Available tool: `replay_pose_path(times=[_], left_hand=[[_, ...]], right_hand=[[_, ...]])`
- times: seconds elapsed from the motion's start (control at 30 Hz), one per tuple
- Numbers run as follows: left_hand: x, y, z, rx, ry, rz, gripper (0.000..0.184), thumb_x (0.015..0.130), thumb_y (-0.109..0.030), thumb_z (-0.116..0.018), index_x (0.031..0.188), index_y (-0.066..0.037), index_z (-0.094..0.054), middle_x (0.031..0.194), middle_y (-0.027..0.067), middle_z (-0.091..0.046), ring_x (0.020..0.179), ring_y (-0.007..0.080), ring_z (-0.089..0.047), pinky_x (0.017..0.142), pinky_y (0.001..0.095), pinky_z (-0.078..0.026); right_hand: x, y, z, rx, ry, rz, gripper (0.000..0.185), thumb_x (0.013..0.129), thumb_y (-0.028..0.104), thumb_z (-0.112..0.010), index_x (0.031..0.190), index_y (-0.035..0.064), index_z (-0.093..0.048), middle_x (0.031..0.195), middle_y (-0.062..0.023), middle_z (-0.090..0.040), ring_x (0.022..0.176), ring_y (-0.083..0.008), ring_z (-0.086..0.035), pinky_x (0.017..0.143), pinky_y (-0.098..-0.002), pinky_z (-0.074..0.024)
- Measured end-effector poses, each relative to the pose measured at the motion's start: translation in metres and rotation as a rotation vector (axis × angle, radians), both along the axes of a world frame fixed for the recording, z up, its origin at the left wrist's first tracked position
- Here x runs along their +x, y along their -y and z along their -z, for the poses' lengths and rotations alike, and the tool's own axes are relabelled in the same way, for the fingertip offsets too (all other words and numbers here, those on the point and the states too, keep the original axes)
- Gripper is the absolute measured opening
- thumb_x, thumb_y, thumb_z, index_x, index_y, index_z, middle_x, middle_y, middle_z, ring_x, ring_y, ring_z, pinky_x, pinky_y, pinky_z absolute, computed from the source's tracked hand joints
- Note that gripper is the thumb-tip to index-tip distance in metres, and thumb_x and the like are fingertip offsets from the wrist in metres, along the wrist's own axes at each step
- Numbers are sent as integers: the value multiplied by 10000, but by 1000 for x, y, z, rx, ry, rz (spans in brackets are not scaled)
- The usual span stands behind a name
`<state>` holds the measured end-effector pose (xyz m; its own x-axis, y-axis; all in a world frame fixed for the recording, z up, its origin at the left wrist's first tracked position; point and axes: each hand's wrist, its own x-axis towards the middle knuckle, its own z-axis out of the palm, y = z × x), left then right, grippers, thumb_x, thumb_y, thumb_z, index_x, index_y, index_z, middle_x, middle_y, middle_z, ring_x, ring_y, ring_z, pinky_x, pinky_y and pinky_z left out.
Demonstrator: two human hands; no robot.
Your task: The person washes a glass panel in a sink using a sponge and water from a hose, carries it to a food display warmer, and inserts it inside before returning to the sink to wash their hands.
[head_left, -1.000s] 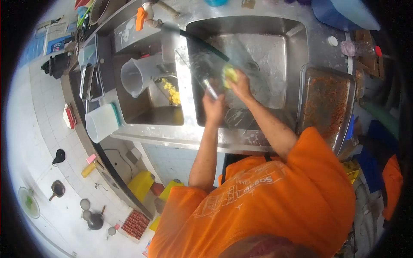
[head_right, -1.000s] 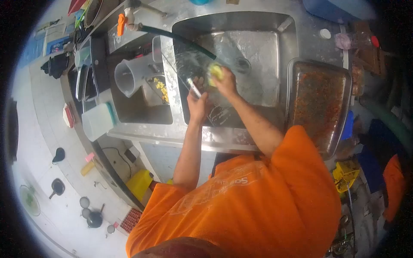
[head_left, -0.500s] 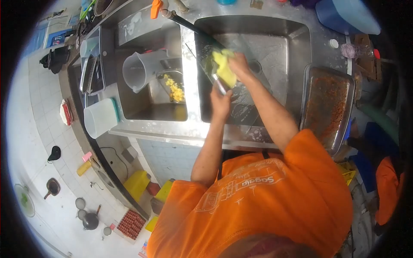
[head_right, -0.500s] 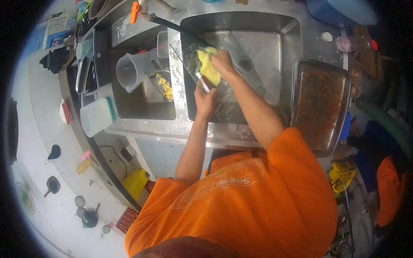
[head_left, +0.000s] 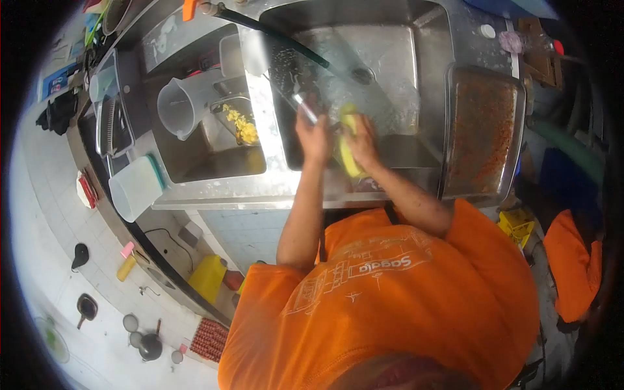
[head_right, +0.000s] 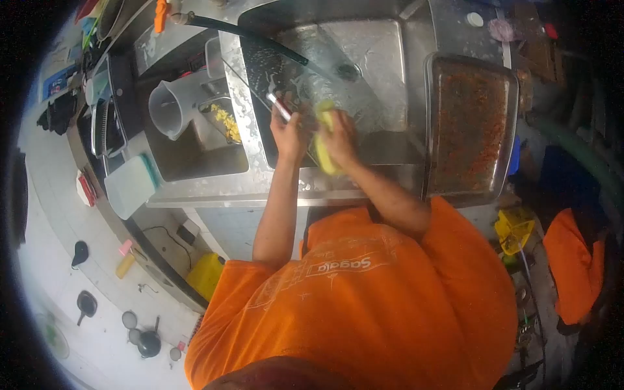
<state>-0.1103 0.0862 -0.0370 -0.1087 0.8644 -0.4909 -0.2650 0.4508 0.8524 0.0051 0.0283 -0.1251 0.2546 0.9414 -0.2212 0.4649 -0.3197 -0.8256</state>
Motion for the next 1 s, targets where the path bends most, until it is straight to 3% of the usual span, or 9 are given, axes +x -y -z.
replay_pose_path(times=[0.17, 0.3, 0.4, 0.47, 0.57, 0.73, 0.83, 0.87, 1.0], left_hand=[[-7, 10, 38, 114, -71, 34, 686, 859, 110, -490, 1482, -36, -242, 1469, 140, -379, 1193, 342, -559, 870, 384, -545], [1, 8, 10, 36, 50, -30, 680, 867, 105, -485, 1484, -43, -240, 1479, 129, -369, 1182, 338, -566, 877, 395, -539], [4, 4, -2, -26, -42, -40, 605, 837, 60, -517, 1417, 29, -349, 1381, 173, -462, 1154, 307, -577, 816, 404, -603], [3, 3, 3, 24, -47, 11, 673, 858, 80, -500, 1475, -41, -258, 1458, 156, -384, 1182, 329, -561, 848, 432, -569], [-5, 6, 20, 38, -57, 68, 727, 863, 86, -490, 1509, -80, -200, 1500, 157, -338, 1203, 341, -547, 840, 446, -564], [-8, 8, 20, 57, -124, 111, 727, 857, 60, -502, 1506, -80, -208, 1499, 169, -335, 1220, 331, -540, 796, 439, -583], [-3, 6, 8, -14, -94, 60, 727, 854, 49, -510, 1504, -75, -211, 1485, 189, -349, 1219, 326, -544, 780, 436, -591], [11, 1, -7, 7, -88, -84, 657, 818, 41, -504, 1453, 2, -339, 1297, 175, -555, 945, 228, -636, 755, 302, -564], [13, -2, -11, -41, -166, -83, 652, 806, 54, -501, 1442, 7, -364, 1029, 116, -629, 803, 157, -618, 632, 260, -522]], right_hand=[[-6, -23, 25, -195, 100, 238, 317, 933, 315, -573, 1108, 52, -600, 1060, -207, -591, 1025, -411, -545, 899, -491, -430], [4, 17, -34, 20, -31, -4, 339, 942, 370, -542, 1112, 87, -615, 1063, -191, -606, 986, -418, -576, 871, -507, -453], [41, 8, 73, -423, 258, 98, 445, 922, 448, -541, 1199, 102, -581, 1188, -163, -607, 1092, -396, -577, 899, -501, -472], [73, -33, 136, -740, 164, 214, 525, 914, 509, -525, 1238, 99, -564, 1263, -172, -580, 1186, -395, -533, 970, -501, -433], [59, -96, 183, -597, 93, 308, 582, 903, 548, -527, 1259, 89, -556, 1280, -180, -567, 1227, -402, -500, 1009, -508, -395], [22, -61, 70, 115, 0, 34, 548, 904, 455, -609, 1223, 13, -555, 1188, -224, -584, 1140, -387, -550, 999, -499, -407], [57, -52, 150, -189, -60, 262, 482, 898, 382, -639, 1178, -6, -579, 1037, -178, -637, 976, -311, -630, 892, -433, -483], [59, -81, 153, -322, -146, 310, 449, 886, 350, -655, 1167, 5, -589, 996, -153, -646, 935, -289, -641, 854, -412, -496], [15, -169, 127, -239, -754, 412, 319, 854, 214, -686, 1115, 45, -616, 879, -90, -664, 806, -215, -658, 729, -361, -527]])
